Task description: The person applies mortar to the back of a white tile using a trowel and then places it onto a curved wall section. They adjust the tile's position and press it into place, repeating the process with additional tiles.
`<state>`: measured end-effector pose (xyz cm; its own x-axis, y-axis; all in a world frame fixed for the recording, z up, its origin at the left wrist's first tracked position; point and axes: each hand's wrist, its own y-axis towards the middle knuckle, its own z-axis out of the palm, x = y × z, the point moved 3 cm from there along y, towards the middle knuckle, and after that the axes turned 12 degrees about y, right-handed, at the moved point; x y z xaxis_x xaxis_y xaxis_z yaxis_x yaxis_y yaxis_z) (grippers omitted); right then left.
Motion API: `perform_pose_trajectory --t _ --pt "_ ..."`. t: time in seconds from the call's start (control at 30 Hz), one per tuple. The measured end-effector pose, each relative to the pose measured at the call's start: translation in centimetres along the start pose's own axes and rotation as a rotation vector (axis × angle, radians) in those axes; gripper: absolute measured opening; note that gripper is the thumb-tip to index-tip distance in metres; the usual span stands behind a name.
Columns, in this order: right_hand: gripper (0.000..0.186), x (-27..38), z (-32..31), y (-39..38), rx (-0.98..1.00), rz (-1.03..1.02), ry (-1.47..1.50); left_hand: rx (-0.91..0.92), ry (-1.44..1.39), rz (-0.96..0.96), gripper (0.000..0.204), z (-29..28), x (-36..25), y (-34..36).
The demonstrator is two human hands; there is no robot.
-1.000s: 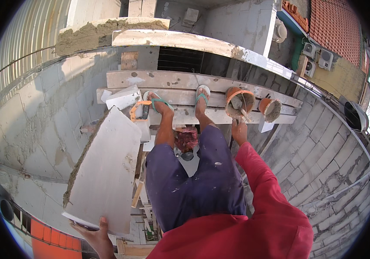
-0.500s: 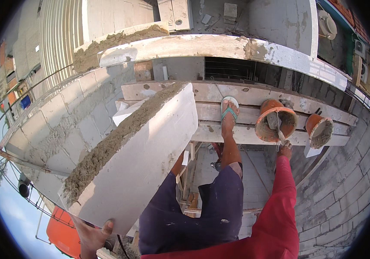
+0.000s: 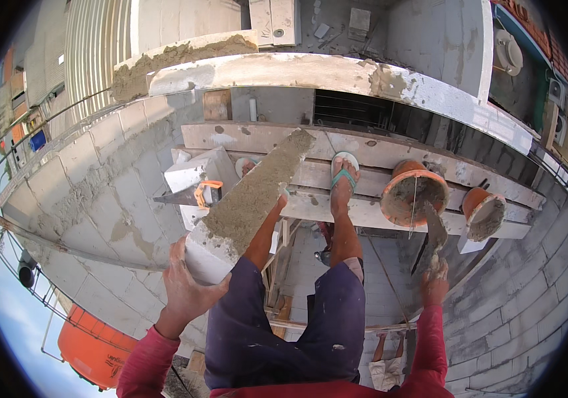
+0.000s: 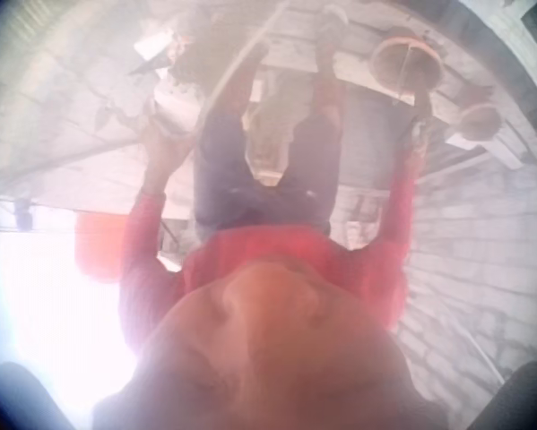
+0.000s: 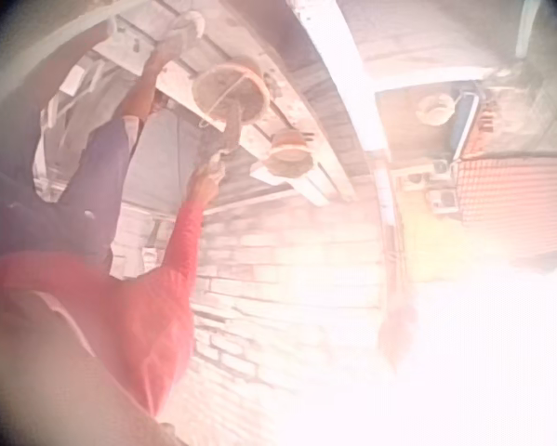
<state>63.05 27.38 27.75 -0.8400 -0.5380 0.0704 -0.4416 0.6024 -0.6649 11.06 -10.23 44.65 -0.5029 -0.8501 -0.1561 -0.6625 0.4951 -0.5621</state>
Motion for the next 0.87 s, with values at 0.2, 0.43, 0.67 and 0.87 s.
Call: perform_pose_trajectory --t 0.2,0.43,0.67,0.87 --pt "0.051 17.1 -2.7 6.7 0.123 -0.403 0.372 -0.046 -0.118 -0.001 0.103 3.6 2.4 -0.3" --pt "0.070 32.8 13.5 24.4 0.369 -0.462 0.076 -0.078 -0.214 0.021 0.100 7.4 4.8 -0.7" --pt "0.072 34.8 13.3 23.2 0.563 -0.478 0.008 -0.119 -0.270 -0.010 0.101 8.6 5.1 -1.4" --pt "0.079 35.8 5.0 16.9 0.600 -0.605 0.063 -0.013 -0.234 -0.043 0.105 8.2 4.5 -0.9"
